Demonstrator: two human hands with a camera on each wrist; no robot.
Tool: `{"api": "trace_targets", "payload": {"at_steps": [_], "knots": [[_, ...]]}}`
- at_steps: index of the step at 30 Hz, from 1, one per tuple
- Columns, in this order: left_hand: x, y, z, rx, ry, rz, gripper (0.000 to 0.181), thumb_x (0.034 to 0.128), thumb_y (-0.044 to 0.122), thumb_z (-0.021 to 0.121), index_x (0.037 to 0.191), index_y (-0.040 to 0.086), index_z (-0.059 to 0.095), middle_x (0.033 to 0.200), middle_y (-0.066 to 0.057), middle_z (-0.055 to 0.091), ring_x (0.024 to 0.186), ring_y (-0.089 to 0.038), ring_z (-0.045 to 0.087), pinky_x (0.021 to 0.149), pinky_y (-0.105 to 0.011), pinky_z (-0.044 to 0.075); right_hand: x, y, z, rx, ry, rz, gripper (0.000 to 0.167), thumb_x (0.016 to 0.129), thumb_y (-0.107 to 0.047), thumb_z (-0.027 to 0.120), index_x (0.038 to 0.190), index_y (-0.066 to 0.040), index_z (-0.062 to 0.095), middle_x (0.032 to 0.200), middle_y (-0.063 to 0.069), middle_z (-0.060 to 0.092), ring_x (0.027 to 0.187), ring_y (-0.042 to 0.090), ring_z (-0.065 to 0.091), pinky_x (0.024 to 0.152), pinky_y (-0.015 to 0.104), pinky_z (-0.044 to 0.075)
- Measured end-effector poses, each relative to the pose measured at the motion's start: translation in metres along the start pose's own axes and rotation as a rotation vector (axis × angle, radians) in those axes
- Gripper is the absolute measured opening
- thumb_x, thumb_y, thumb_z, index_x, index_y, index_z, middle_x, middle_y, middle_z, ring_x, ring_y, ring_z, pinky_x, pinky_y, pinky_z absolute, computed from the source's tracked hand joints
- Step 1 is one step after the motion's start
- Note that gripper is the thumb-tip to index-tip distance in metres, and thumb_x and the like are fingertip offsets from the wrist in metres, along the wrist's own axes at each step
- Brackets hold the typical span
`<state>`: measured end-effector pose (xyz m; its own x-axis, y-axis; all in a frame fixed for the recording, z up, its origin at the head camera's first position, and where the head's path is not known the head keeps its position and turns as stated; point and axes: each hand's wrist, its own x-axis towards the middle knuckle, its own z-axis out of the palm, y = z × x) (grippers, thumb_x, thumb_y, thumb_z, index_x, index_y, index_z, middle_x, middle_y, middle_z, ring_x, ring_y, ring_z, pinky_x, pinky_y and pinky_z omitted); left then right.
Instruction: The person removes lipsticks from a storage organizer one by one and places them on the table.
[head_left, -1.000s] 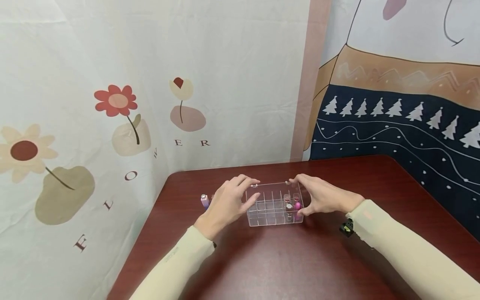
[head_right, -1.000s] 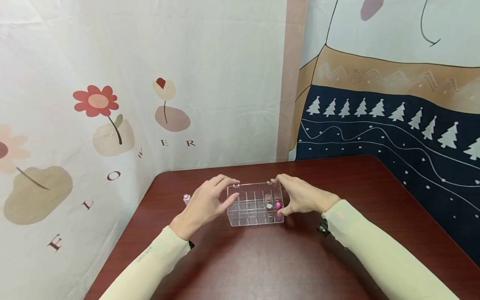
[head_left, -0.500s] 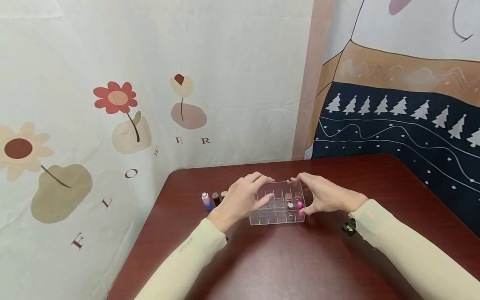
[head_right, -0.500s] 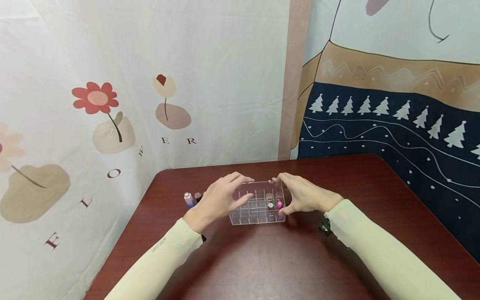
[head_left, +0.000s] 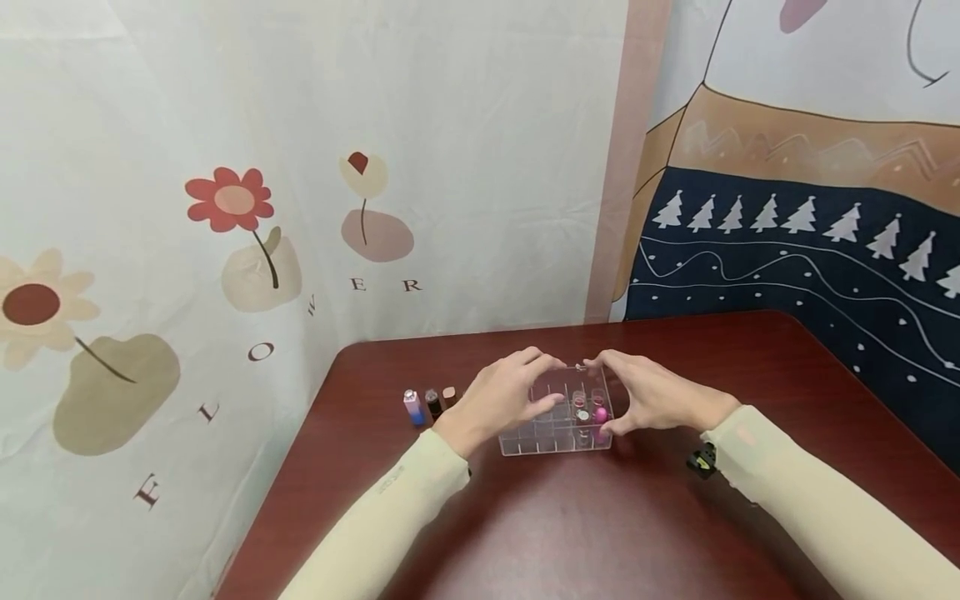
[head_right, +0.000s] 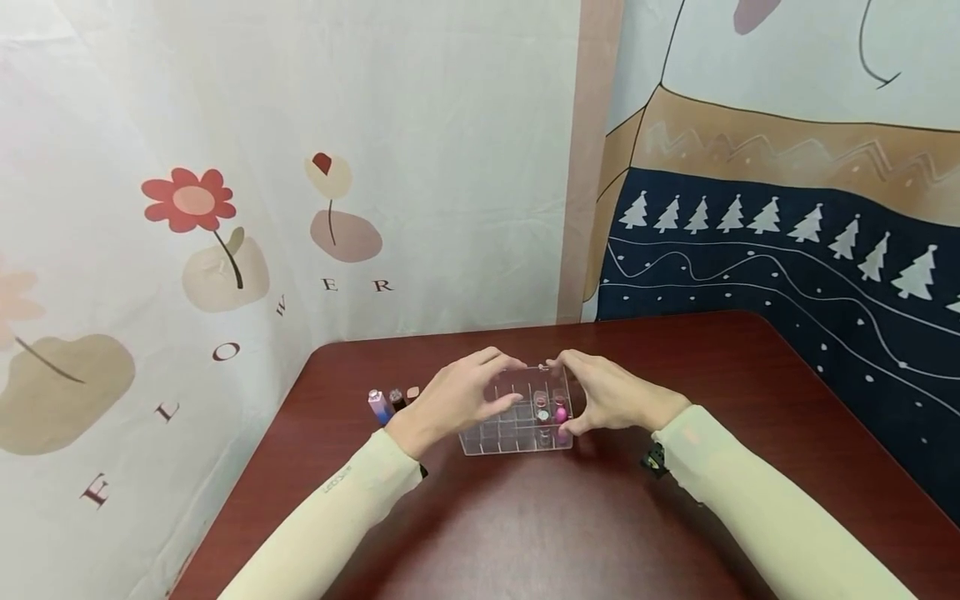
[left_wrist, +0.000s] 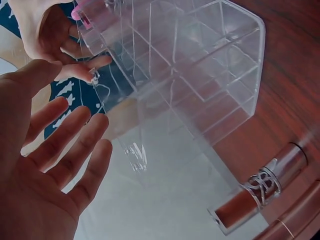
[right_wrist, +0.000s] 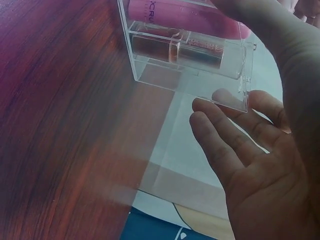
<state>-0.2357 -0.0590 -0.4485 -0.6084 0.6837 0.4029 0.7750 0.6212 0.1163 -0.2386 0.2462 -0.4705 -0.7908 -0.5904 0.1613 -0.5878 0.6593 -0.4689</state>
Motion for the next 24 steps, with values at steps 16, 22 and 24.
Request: {"api": "trace_targets", "payload": {"at_steps": [16, 22, 24], "knots": [[0.022, 0.010, 0.009, -0.024, -0.182, -0.025, 0.043, 0.1047, 0.035, 0.091, 0.143, 0.017, 0.079, 0.127, -0.003, 0.080, 0.084, -0.008, 0.073, 0.085, -0.031, 0.066, 0.000, 0.001, 0.002, -0.017, 0.014, -0.035, 0.094, 0.078, -0.040, 0.111, 0.150, -0.010, 0.059, 0.147, 0.013, 0.076, 0.134, 0.031, 0.076, 0.119, 0.061, 0.063], [0.031, 0.015, 0.013, 0.004, -0.232, -0.016, 0.038, 0.1052, 0.034, 0.091, 0.139, 0.020, 0.082, 0.127, -0.002, 0.082, 0.097, -0.012, 0.073, 0.091, -0.031, 0.066, -0.001, 0.002, 0.003, -0.013, 0.032, -0.040, 0.093, 0.078, -0.038, 0.111, 0.150, -0.011, 0.059, 0.146, 0.010, 0.077, 0.134, 0.030, 0.077, 0.118, 0.060, 0.063], [0.033, 0.016, 0.014, 0.011, -0.243, -0.017, 0.036, 0.1056, 0.033, 0.090, 0.138, 0.020, 0.083, 0.125, -0.001, 0.083, 0.097, -0.012, 0.073, 0.092, -0.029, 0.066, -0.001, 0.003, 0.003, -0.009, 0.031, -0.042, 0.093, 0.078, -0.037, 0.111, 0.150, -0.011, 0.059, 0.146, 0.009, 0.077, 0.134, 0.030, 0.077, 0.118, 0.060, 0.063]]}}
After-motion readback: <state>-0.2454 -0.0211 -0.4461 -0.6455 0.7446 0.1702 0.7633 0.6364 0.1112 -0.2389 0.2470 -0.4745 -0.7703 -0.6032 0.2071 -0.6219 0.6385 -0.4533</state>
